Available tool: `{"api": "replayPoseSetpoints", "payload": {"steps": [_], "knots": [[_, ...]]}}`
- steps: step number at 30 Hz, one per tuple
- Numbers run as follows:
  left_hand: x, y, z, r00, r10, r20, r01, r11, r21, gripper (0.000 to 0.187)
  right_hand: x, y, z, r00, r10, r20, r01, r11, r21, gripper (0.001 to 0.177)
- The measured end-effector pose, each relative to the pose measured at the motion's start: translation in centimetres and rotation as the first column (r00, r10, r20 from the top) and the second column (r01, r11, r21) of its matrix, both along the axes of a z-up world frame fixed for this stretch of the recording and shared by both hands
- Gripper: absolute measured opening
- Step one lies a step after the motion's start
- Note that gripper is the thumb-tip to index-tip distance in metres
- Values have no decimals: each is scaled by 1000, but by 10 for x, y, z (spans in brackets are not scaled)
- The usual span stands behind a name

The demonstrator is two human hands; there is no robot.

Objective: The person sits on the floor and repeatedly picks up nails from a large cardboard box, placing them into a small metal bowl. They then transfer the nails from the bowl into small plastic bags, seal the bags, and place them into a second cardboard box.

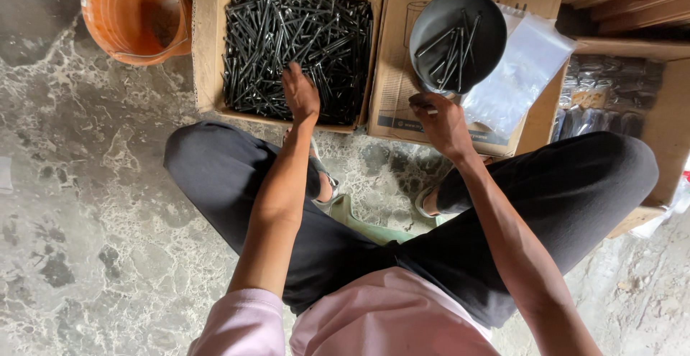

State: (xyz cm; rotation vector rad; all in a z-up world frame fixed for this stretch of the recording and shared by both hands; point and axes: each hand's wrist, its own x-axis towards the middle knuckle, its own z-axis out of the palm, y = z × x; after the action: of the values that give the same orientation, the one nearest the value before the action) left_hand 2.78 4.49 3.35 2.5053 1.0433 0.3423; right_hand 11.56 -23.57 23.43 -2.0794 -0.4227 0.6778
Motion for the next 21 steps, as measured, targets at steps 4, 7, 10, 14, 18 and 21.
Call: {"api": "replayPoseSetpoints", "payload": {"steps": [4,7,10,14,18,21], "knots": [[3,-24,0,982,-168,82,168,986,3,36,0,1,5,1000,23,16,-24,999,30,20],[8,-43,10,947,-307,96,287,941,181,27,-3,1,9,1000,-1,3,1,1000,21,20],[17,-57,44,932,-362,23,331,875,352,12,-4,1,13,1000,27,12,-27,1000,15,20],[24,-77,109,826,-530,191,440,818,370,8,-6,-1,8,997,74,-6,-74,997,-12,21],[33,-114,135,619,-728,296,575,676,462,14,-16,5,20,968,20,-252,-26,999,-22,33],[25,-142,193,489,-836,249,653,540,531,32,-19,2,39,806,-150,-573,250,963,100,44]]}}
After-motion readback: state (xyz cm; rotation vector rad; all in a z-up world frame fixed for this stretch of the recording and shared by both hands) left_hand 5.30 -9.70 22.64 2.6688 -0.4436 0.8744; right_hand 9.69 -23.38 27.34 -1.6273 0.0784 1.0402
